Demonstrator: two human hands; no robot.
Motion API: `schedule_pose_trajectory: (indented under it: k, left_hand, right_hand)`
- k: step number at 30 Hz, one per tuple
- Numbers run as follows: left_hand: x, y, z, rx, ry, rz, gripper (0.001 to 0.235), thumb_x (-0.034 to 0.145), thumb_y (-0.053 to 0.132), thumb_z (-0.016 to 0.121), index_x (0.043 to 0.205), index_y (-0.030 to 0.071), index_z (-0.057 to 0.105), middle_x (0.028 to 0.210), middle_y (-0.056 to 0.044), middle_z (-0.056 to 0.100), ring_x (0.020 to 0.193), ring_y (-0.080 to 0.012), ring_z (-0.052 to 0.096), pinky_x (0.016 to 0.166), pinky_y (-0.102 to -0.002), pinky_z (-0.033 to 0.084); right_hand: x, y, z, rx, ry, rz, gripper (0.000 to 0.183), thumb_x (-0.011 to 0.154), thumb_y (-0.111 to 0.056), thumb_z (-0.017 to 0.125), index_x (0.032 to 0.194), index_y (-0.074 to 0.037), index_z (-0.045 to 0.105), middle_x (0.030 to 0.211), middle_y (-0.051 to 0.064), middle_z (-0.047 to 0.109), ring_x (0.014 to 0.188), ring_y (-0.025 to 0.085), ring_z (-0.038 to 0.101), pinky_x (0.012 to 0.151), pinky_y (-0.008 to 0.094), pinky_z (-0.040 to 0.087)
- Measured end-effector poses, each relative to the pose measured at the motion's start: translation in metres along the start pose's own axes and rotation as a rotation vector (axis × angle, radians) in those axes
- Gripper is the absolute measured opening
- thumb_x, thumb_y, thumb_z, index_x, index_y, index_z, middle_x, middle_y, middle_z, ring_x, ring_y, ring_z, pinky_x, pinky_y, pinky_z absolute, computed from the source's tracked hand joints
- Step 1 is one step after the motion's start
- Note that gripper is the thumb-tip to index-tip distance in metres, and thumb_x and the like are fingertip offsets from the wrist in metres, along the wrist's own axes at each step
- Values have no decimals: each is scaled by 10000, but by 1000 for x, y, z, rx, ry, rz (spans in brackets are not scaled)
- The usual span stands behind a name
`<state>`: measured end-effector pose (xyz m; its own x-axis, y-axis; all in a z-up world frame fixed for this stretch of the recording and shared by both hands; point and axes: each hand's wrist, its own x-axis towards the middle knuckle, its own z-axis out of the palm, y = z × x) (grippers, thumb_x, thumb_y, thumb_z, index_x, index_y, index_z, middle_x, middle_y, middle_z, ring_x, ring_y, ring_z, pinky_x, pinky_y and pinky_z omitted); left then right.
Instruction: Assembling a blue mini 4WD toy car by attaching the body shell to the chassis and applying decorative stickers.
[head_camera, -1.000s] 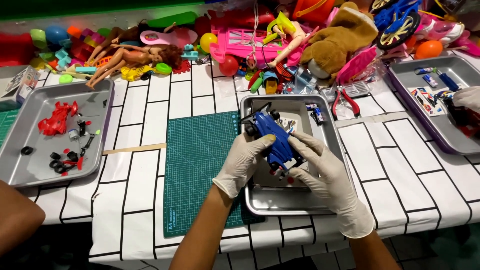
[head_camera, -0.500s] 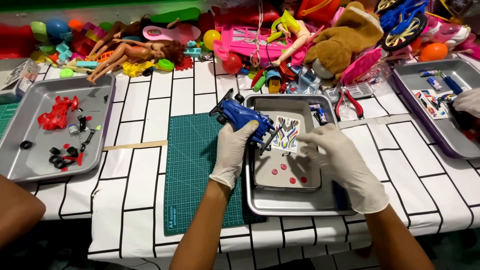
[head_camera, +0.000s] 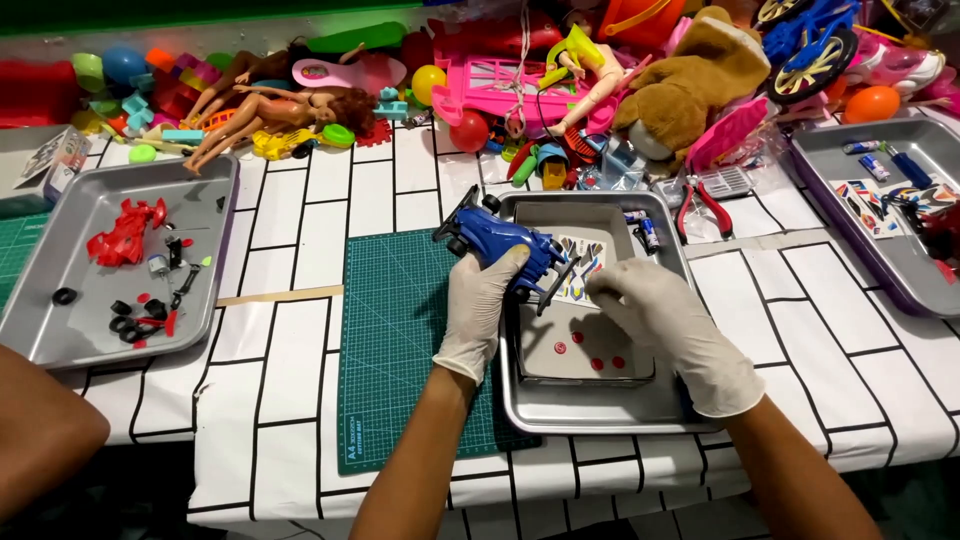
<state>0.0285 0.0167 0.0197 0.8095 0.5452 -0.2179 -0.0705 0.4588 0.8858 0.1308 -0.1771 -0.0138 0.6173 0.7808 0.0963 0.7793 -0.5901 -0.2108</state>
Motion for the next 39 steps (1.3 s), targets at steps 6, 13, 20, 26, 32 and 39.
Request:
schedule_pose_trajectory:
  k: [6, 13, 20, 26, 32, 39]
  left_hand:
    - [10, -10, 0, 19, -14, 48, 397, 779, 226, 895, 1087, 45, 724, 828, -49, 667, 731, -116, 625, 643, -310, 618]
    - [4, -18, 2, -20, -9, 88, 402, 760, 190, 902, 1071, 13, 718, 759, -90, 674, 632, -151, 656, 588, -306, 621]
    - [-2, -24, 9, -15, 3, 100, 465, 743, 190, 927, 1132, 25, 733, 767, -96, 716, 593, -143, 652, 611, -318, 581]
    - [-5, -29, 12, -15, 16, 87, 521, 738, 209, 931, 1186, 36, 731, 848, -93, 743, 691, -126, 638, 717, -324, 558]
    - [-9, -27, 15, -53, -1, 105, 475, 738, 138, 920, 1164, 26, 742, 823, -103, 739, 683, -138, 659, 715, -341, 576]
    - [-12, -20, 19, -61, -15, 81, 505, 746, 136, 913, 1198, 9, 725, 886, -121, 747, 757, -147, 635, 756, -366, 577]
  right_hand:
    - [-8, -47, -22, 514, 647, -39, 164, 864, -78, 822, 962, -198, 768, 797, -12, 702, 750, 160, 677, 733, 284, 549]
    - [1, -60, -11, 315, 835, -171, 226, 838, -60, 862, 981, -211, 773, 834, -80, 710, 743, 152, 642, 766, 308, 521]
    - [-3, -66, -15, 282, 927, -205, 204, 857, 11, 841, 977, -144, 783, 799, -21, 714, 704, 204, 639, 762, 331, 513]
    - [-3, -68, -16, 280, 965, -202, 206, 859, 60, 833, 966, -108, 779, 786, -6, 707, 706, 209, 637, 765, 326, 500]
    - [-6, -66, -16, 460, 928, -95, 207, 855, 55, 836, 959, -118, 788, 834, 6, 738, 761, 176, 653, 815, 311, 511]
    - [-8, -67, -21, 510, 926, -86, 189, 851, 52, 850, 946, -100, 790, 887, 47, 727, 885, 223, 661, 897, 352, 505]
